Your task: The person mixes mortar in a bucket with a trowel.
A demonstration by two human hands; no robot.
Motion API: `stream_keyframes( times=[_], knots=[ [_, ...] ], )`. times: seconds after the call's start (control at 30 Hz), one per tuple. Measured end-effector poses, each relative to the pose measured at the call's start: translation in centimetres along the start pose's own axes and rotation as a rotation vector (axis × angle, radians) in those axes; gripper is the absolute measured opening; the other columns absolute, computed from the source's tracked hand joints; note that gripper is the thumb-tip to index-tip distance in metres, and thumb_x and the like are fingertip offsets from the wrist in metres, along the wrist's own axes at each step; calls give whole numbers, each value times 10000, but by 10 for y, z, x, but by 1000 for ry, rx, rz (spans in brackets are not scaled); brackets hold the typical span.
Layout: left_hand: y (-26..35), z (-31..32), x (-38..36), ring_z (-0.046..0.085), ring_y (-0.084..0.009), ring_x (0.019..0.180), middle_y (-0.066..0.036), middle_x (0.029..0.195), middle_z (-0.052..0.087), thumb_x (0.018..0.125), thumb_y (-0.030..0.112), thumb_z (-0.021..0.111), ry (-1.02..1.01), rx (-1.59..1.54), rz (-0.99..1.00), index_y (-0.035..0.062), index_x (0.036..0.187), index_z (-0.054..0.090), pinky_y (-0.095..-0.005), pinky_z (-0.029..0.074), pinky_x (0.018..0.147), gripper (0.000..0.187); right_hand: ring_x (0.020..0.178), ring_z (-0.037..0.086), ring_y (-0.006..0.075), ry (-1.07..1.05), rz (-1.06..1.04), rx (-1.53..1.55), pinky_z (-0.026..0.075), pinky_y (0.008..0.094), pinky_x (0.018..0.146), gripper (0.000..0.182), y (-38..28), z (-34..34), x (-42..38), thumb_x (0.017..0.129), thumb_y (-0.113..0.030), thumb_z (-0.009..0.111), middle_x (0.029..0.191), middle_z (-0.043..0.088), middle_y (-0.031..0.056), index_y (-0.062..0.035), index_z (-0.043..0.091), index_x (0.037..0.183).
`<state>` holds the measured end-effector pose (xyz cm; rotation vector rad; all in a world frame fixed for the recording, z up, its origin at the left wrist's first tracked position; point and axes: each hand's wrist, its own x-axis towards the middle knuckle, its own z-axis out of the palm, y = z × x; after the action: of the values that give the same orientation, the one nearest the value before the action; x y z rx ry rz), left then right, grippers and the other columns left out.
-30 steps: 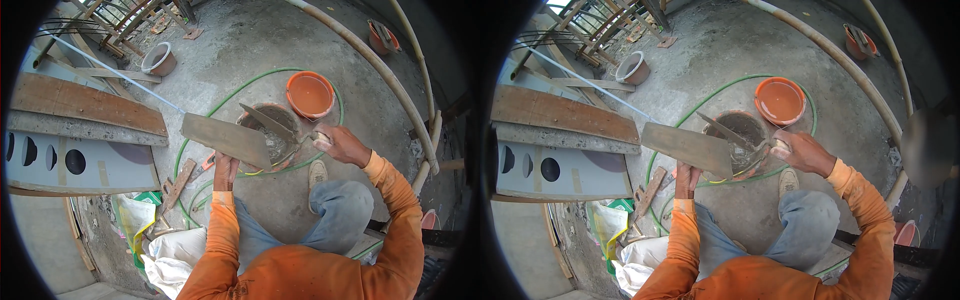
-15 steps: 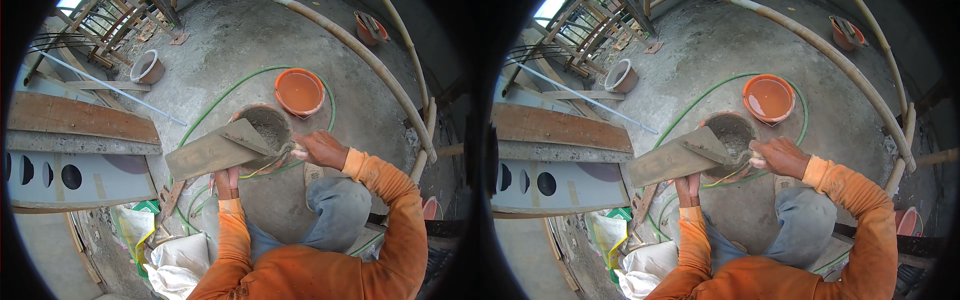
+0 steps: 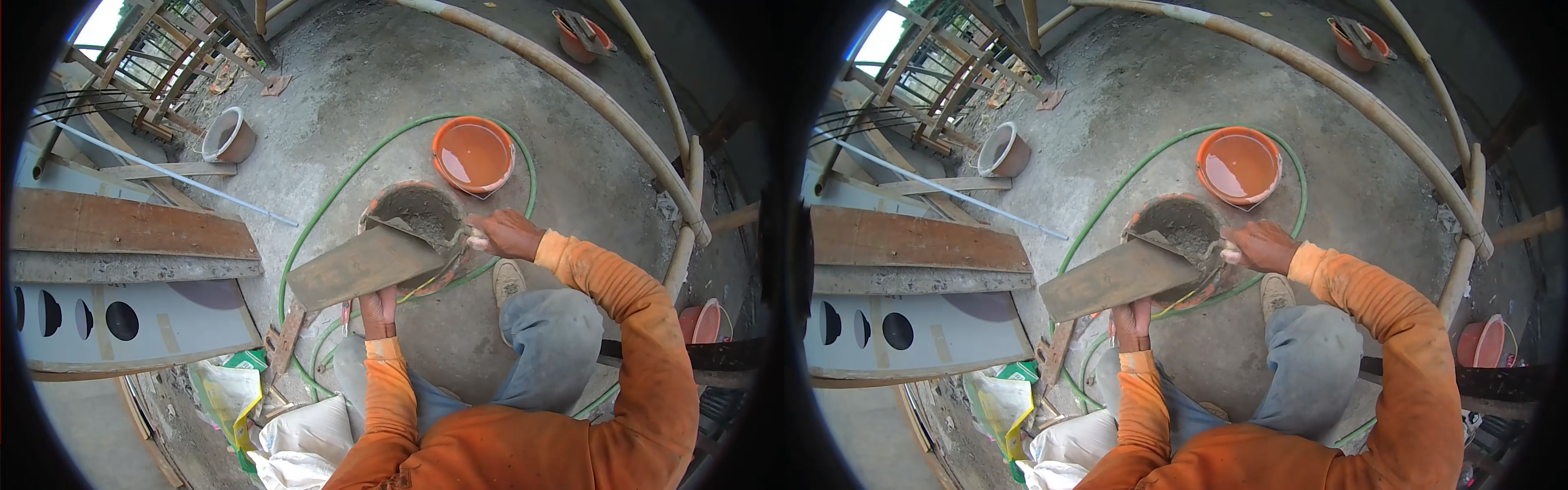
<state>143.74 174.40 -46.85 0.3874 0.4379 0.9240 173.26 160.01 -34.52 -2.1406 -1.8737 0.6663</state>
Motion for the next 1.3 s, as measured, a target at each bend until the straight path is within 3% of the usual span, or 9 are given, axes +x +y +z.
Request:
stream_keyframes(
  times=[0.23, 0.33, 0.47, 0.53, 0.6, 0.97, 1.03, 1.13, 1.3],
  knots=[
    [-3, -1, -1, 509, -260, 1315, -63, 1377, 580, 859, 299, 795, 30, 48, -27, 79, 1363, 535, -486, 376, 1157, 608, 812, 648, 464, -34, 27, 32, 491, 563, 733, 394, -4, -7, 4, 972, -393, 580, 830, 664, 247, -38, 594, 1142],
    [-7, 13, 2, 521, -276, 1307, -65, 1372, 595, 803, 256, 846, 22, 56, -63, 81, 1335, 566, -505, 384, 1153, 626, 830, 651, 466, 77, -24, -50, 492, 568, 744, 401, 20, 10, 16, 970, -399, 580, 849, 665, 248, -43, 594, 1155],
    [1, 0, 8, 499, -280, 1331, -80, 1405, 571, 832, 251, 820, 113, 15, -11, 67, 1360, 545, -500, 372, 1165, 623, 802, 655, 454, -30, 57, 24, 494, 559, 737, 415, 14, -12, 7, 968, -391, 594, 805, 675, 230, -57, 589, 1213],
    [9, -14, 14, 486, -282, 1346, -83, 1427, 557, 843, 263, 808, 92, 53, 19, 69, 1383, 530, -497, 361, 1173, 638, 772, 663, 427, 4, -35, 65, 501, 536, 710, 413, 3, -25, -10, 962, -387, 610, 788, 686, 200, -84, 595, 1241],
    [16, -17, 20, 490, -311, 1341, -104, 1426, 559, 838, 206, 807, 45, -111, -19, 46, 1356, 548, -535, 357, 1166, 601, 739, 667, 406, -167, -31, -34, 507, 513, 685, 417, -11, -36, -22, 953, -393, 624, 777, 691, 170, -114, 598, 1263],
    [13, -28, 13, 480, -311, 1351, -112, 1418, 569, 841, 214, 798, 6, -99, -59, 48, 1350, 558, -542, 339, 1168, 587, 737, 654, 434, 15, -50, -49, 482, 556, 689, 381, 25, 26, 18, 961, -398, 606, 746, 670, 192, -101, 588, 1200],
    [9, -30, 12, 483, -309, 1348, -111, 1412, 574, 841, 211, 798, -9, -103, -43, 48, 1344, 563, -542, 345, 1164, 578, 740, 651, 446, 127, -67, -15, 483, 552, 675, 373, 30, 28, 20, 963, -394, 602, 740, 664, 205, -107, 590, 1201],
    [10, -22, 15, 485, -307, 1344, -111, 1406, 578, 845, 206, 795, 35, -187, -60, 45, 1331, 571, -548, 343, 1163, 559, 723, 652, 438, 50, -27, 6, 484, 550, 664, 384, 26, 7, 5, 965, -398, 599, 737, 666, 194, -126, 592, 1235],
    [18, -16, 21, 497, -314, 1330, -117, 1401, 582, 854, 202, 783, -4, -183, -54, 41, 1331, 569, -545, 343, 1163, 547, 701, 665, 399, -54, -129, -120, 500, 526, 648, 407, 0, -18, -28, 953, -410, 616, 732, 678, 143, -156, 580, 1269]
  ],
)
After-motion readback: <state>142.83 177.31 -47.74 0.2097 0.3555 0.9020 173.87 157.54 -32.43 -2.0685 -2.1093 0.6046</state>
